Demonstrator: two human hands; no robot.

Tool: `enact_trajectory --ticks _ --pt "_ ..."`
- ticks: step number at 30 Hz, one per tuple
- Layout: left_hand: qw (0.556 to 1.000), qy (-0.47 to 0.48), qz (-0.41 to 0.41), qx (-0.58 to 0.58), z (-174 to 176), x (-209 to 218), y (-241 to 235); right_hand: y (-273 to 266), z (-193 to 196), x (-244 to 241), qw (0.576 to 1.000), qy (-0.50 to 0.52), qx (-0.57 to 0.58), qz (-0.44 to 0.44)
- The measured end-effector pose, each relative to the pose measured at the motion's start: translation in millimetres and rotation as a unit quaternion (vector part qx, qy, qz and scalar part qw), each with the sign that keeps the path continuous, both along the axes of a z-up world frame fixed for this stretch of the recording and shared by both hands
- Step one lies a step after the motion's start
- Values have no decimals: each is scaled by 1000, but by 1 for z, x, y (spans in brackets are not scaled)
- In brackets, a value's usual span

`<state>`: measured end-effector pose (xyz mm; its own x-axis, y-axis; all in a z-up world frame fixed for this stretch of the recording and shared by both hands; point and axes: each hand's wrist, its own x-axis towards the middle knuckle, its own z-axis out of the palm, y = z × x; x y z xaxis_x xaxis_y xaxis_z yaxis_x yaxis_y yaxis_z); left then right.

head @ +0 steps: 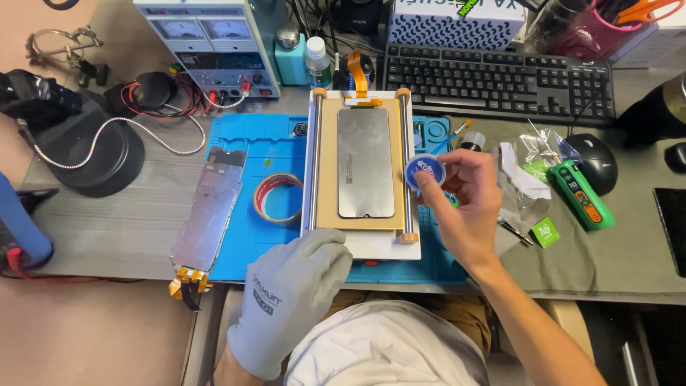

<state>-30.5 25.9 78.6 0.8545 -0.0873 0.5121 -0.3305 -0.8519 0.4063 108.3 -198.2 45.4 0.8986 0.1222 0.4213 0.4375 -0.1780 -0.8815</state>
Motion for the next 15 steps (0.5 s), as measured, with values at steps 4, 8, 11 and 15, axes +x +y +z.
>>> enact_trajectory --ticks 4,8,11,15 --pt "999 29 23 22 -7 -2 5 -5 -10 -2 996 -77 -25 35" --pt "998 15 29 56 -6 1 3 -7 -16 0 993 -101 -60 10" --pt "998 -11 18 55 -4 3 -1 -5 -12 3 994 -91 -55 10" --pt "996 -66 -12 61 3 6 -7 -3 -11 12 999 -44 -20 4"
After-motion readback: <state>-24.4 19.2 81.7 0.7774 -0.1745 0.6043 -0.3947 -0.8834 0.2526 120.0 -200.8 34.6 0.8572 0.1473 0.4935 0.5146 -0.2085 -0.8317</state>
